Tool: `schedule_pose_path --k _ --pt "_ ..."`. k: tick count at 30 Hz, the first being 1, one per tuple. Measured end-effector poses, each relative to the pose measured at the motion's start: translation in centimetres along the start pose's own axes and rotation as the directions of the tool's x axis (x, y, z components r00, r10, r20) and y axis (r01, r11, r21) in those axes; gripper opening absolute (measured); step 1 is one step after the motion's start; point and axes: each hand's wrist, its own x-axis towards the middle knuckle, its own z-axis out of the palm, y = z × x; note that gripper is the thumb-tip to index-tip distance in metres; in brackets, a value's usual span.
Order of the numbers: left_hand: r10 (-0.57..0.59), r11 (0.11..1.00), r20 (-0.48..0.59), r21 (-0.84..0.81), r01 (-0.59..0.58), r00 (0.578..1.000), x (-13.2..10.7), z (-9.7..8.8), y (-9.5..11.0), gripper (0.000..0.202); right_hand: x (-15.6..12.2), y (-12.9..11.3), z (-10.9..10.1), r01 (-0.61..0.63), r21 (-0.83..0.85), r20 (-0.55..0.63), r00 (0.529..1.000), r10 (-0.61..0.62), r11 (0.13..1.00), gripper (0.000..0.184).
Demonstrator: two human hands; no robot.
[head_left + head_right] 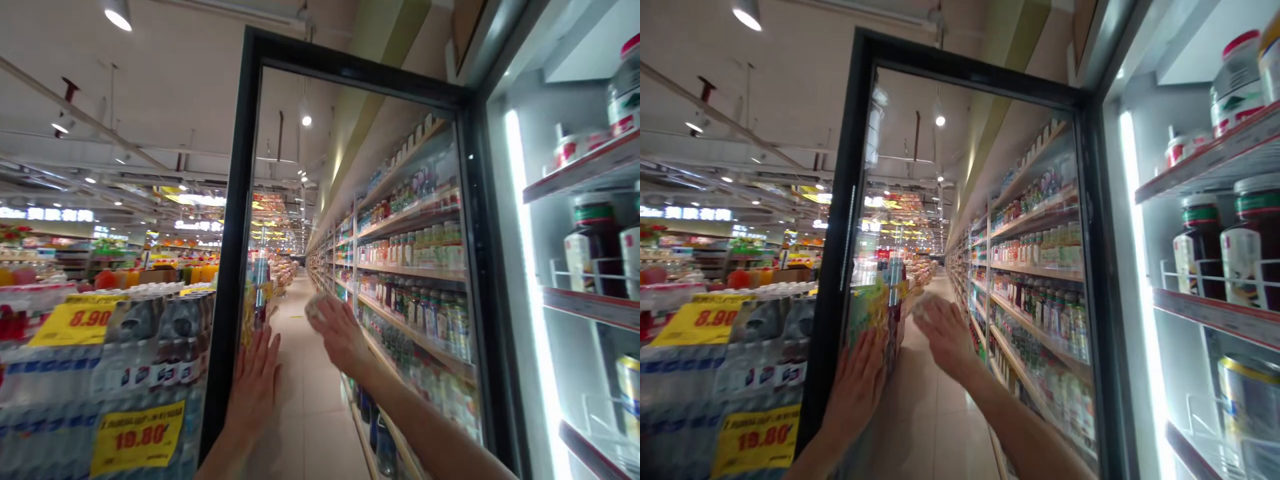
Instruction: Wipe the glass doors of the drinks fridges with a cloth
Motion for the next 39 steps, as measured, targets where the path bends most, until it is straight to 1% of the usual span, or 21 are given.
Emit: schedule_pose_path --k 4,6,10,11,13,16,18,19,20,22,23,25,26,28,30,31,33,35,36,37,39 --pt "-0.021 0.999 -0.012 -0.042 0.020 1.000 0.6 -0.6 0.5 0.063 3.5 3.7 -0.5 -0.319 -0.078 -0.140 0.941 0.307 0.944 0.052" --pt "-0.021 0.998 -0.043 -0.063 0.019 0.999 2.0 -1.0 1.1 0.065 4.0 3.6 -0.4 -0.290 -0.084 -0.144 0.950 0.276 0.953 0.052" --pt "0.034 0.999 -0.091 -0.038 -0.038 0.995 6.7 -0.7 2.5 0.066 2.8 3.5 -0.5 -0.040 -0.089 -0.025 0.999 0.038 0.995 0.051" --pt "0.036 0.999 -0.103 -0.018 -0.038 0.994 7.8 -0.4 2.8 0.065 2.4 4.5 -0.8 -0.040 -0.101 -0.017 0.999 0.038 0.994 0.051" --pt "0.023 1.000 -0.130 0.019 -0.021 0.991 9.2 0.0 3.1 0.065 1.7 7.8 -1.9 -0.169 -0.138 -0.085 0.984 0.158 0.976 0.052" --pt "0.020 0.999 -0.149 0.035 -0.014 0.989 9.6 0.3 3.4 0.065 1.1 13.0 -3.5 -0.465 -0.136 -0.318 0.857 0.406 0.875 0.051" --pt "0.011 1.000 -0.154 0.031 -0.006 0.988 9.4 0.2 3.5 0.064 0.8 13.9 -3.8 -0.562 -0.097 -0.429 0.768 0.475 0.821 0.051" --pt "0.005 1.000 -0.158 0.025 -0.001 0.987 9.3 0.1 3.5 0.064 0.6 13.5 -3.7 -0.550 -0.088 -0.443 0.769 0.461 0.831 0.052" --pt "0.003 1.000 -0.162 0.019 0.000 0.987 9.2 0.1 3.5 0.064 0.4 12.7 -3.5 -0.492 -0.092 -0.415 0.810 0.415 0.866 0.053" --pt "-0.001 1.000 -0.164 0.003 0.002 0.986 9.1 0.1 3.5 0.063 -0.6 11.1 -3.2 -0.264 -0.109 -0.255 0.939 0.230 0.958 0.055" --pt "-0.004 1.000 -0.164 -0.004 0.003 0.986 9.1 0.1 3.4 0.063 -1.2 10.9 -3.3 -0.165 -0.108 -0.169 0.975 0.145 0.980 0.055" --pt "-0.014 1.000 -0.153 -0.015 0.011 0.988 9.1 0.2 3.3 0.063 -2.6 12.1 -4.1 -0.154 -0.126 -0.112 0.984 0.140 0.980 0.053" --pt "-0.020 1.000 -0.146 -0.018 0.017 0.989 9.1 0.3 3.3 0.063 -3.3 13.5 -4.7 -0.256 -0.147 -0.165 0.959 0.231 0.956 0.051" --pt "-0.022 1.000 -0.137 -0.024 0.019 0.990 9.1 0.3 3.3 0.063 -4.2 16.7 -5.9 -0.517 -0.146 -0.348 0.825 0.445 0.843 0.050" --pt "-0.020 0.999 -0.140 -0.027 0.017 0.990 9.1 0.4 3.3 0.063 -4.3 18.7 -6.5 -0.637 -0.111 -0.450 0.717 0.533 0.763 0.050" --pt "-0.020 0.999 -0.147 -0.028 0.016 0.989 9.2 0.4 3.3 0.063 -4.1 18.7 -6.4 -0.642 -0.104 -0.460 0.708 0.535 0.760 0.050" --pt "-0.019 0.999 -0.162 -0.029 0.015 0.987 9.2 0.5 3.3 0.063 -3.5 17.1 -5.6 -0.529 -0.125 -0.376 0.808 0.454 0.839 0.049" --pt "-0.017 0.999 -0.175 -0.035 0.011 0.984 9.2 0.7 3.2 0.063 -3.2 14.8 -4.7 -0.296 -0.134 -0.184 0.945 0.269 0.946 0.047" --pt "-0.016 0.999 -0.176 -0.043 0.008 0.984 9.1 0.8 3.2 0.062 -3.2 14.0 -4.6 -0.183 -0.123 -0.096 0.980 0.172 0.975 0.047" --pt "-0.018 0.999 -0.176 -0.054 0.009 0.984 9.1 0.9 3.2 0.062 -3.3 13.8 -4.7 -0.113 -0.114 -0.043 0.993 0.108 0.987 0.047" --pt "-0.032 0.997 -0.167 -0.072 0.020 0.985 9.0 1.0 3.1 0.062 -3.5 15.4 -5.8 -0.203 -0.139 -0.117 0.975 0.187 0.969 0.046"
